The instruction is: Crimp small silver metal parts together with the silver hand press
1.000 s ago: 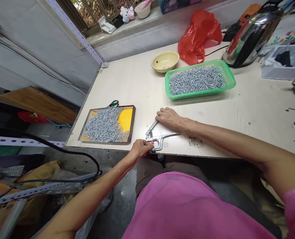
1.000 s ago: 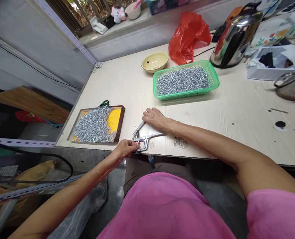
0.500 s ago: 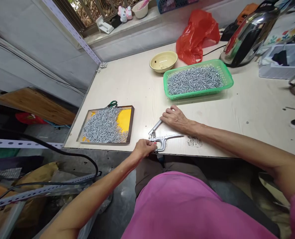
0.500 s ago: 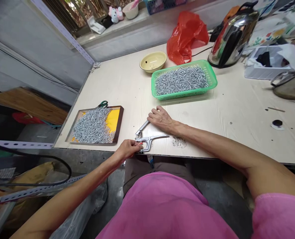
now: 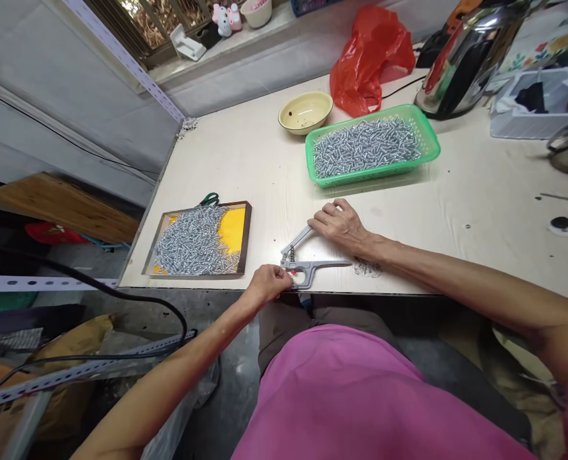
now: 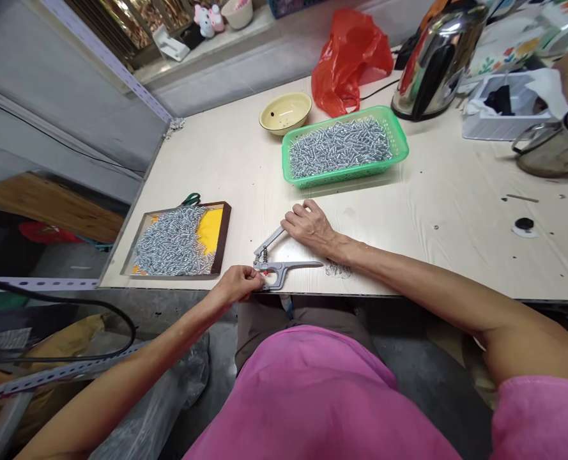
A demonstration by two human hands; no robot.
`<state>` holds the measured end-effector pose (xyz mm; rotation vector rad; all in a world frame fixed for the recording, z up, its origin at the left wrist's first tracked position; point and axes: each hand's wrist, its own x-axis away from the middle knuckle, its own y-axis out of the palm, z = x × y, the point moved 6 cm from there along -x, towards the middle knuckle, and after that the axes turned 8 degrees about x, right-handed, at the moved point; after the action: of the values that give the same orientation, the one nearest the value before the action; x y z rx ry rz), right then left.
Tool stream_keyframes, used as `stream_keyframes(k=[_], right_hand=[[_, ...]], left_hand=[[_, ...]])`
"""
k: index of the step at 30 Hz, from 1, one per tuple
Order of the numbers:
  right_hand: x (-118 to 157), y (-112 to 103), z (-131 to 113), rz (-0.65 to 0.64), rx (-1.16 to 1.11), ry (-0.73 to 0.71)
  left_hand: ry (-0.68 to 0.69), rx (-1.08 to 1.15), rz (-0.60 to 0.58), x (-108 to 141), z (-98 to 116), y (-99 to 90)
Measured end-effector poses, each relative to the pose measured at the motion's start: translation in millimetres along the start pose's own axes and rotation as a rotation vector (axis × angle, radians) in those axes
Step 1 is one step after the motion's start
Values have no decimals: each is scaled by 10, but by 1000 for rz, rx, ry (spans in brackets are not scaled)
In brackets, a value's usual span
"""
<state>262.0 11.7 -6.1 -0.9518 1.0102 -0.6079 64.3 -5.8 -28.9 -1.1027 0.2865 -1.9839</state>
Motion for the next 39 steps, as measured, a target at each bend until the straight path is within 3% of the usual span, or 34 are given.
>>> stream_keyframes(k=[5, 12, 15, 23, 29, 39], right_hand=[[118, -233, 62, 56, -13, 70], [412, -451, 75, 143, -11, 166], [536, -488, 59, 174, 25, 184], [578, -322, 65, 92, -25, 223], [594, -227, 73, -8, -54, 254], [625, -171, 66, -90, -100, 259]], left_hand=[[85, -172, 69, 87, 196, -50], [205, -546, 174, 325, 391, 74], [211, -631, 173, 319, 433, 102], [39, -251, 4, 56, 286, 4], [-126, 30, -101, 21, 123, 110], [-129, 90, -102, -49, 103, 116]])
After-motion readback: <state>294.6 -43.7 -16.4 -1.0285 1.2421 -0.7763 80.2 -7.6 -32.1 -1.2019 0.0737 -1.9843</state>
